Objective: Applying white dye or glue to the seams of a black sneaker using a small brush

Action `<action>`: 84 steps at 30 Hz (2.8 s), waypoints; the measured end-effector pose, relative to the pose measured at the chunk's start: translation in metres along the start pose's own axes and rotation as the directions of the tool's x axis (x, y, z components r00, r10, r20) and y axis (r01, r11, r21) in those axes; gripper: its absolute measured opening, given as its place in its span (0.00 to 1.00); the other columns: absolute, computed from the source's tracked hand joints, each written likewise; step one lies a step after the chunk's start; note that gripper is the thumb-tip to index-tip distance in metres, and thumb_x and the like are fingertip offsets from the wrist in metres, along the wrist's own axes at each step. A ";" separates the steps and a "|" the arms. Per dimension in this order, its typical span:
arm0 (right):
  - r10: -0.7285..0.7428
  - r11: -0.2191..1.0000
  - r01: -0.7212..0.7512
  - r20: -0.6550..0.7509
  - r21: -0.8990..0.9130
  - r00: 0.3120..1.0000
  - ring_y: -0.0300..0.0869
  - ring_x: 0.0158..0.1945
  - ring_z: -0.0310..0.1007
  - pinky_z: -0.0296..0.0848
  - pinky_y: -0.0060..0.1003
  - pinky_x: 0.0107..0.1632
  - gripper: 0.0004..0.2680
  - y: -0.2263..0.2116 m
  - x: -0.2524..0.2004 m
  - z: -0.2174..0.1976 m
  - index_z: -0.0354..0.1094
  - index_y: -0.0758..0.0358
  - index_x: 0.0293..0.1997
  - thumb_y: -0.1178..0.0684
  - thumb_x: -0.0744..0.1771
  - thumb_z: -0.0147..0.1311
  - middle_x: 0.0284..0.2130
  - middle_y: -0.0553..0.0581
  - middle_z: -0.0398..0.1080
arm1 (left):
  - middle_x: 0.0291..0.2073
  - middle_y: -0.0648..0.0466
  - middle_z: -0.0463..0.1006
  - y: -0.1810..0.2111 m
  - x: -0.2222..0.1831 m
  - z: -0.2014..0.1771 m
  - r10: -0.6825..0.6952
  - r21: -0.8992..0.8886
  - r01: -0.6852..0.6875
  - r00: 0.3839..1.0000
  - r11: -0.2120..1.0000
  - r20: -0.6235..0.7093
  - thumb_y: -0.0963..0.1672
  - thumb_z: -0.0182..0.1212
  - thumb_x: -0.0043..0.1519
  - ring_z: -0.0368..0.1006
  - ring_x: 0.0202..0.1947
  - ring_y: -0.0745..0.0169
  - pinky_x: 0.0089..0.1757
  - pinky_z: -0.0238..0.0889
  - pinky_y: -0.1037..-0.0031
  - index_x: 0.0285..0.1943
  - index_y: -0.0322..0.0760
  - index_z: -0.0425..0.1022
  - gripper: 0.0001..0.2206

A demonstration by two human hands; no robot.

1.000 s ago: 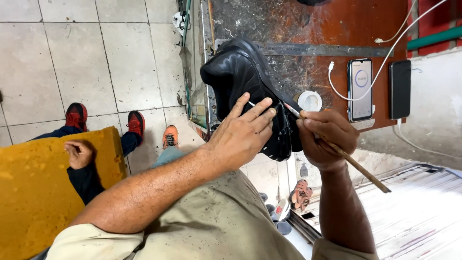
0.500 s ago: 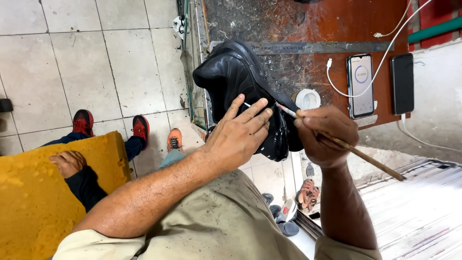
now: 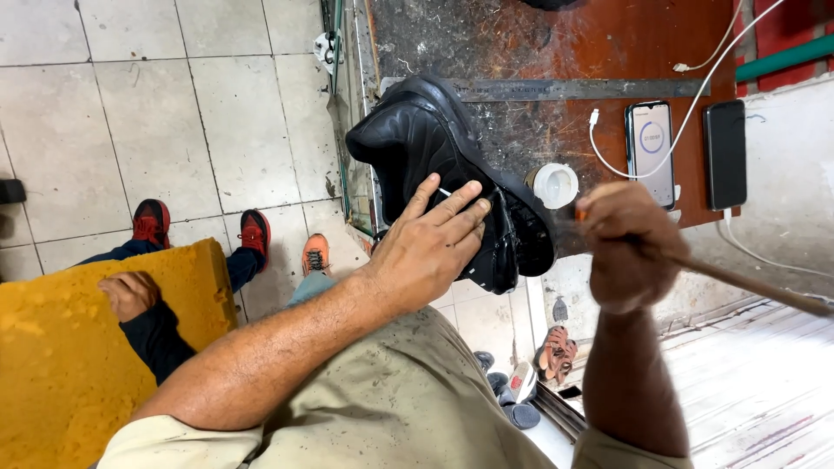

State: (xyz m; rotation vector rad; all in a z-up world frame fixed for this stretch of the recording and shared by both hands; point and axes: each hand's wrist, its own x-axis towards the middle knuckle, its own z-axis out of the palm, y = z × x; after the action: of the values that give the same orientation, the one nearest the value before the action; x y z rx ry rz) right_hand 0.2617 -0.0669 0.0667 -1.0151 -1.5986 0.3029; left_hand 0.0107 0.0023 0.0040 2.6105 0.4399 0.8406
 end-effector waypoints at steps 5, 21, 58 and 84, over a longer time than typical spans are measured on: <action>0.438 0.817 -0.188 0.374 -0.545 0.817 0.42 0.29 0.56 0.56 0.38 0.33 0.09 -0.007 0.059 0.018 0.64 0.63 0.29 0.58 0.71 0.48 0.24 0.53 0.60 | 0.63 0.43 0.75 -0.001 0.000 0.001 0.012 0.010 -0.012 1.000 1.000 0.012 0.41 0.50 0.69 0.61 0.72 0.39 0.65 0.48 0.33 0.53 0.31 0.76 0.11; 0.635 0.595 -0.275 0.231 -0.755 0.737 0.53 0.51 0.75 0.73 0.46 0.50 0.17 -0.025 0.071 -0.048 0.77 0.70 0.44 0.52 0.76 0.36 0.47 0.69 0.76 | 0.63 0.44 0.75 -0.003 -0.005 0.000 0.008 -0.040 -0.010 0.999 0.999 -0.037 0.39 0.52 0.68 0.61 0.72 0.39 0.66 0.48 0.34 0.51 0.31 0.76 0.08; 0.395 0.557 -0.291 0.060 0.778 0.917 0.43 0.26 0.79 0.83 0.28 0.27 0.06 -0.007 -0.025 -0.028 0.66 0.57 0.44 0.61 0.70 0.42 0.45 0.64 0.74 | 0.65 0.49 0.75 -0.007 -0.014 -0.007 -0.011 -0.008 0.011 1.000 1.000 -0.015 0.38 0.53 0.72 0.62 0.72 0.44 0.68 0.44 0.39 0.56 0.34 0.81 0.10; 0.157 0.936 -0.240 0.305 0.258 0.939 0.37 0.26 0.76 0.74 0.27 0.27 0.02 -0.001 -0.029 0.000 0.72 0.63 0.32 0.61 0.64 0.61 0.35 0.62 0.78 | 0.60 0.51 0.80 0.000 -0.010 -0.002 -0.022 0.033 0.029 0.980 0.999 -0.197 0.42 0.52 0.72 0.70 0.68 0.49 0.68 0.46 0.47 0.49 0.36 0.82 0.10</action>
State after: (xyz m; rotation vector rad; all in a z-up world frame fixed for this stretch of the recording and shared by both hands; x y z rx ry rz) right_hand 0.2599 -0.0887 0.0483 -0.9344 -1.6397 0.8321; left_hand 0.0019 -0.0015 0.0007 2.5575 0.5456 1.0973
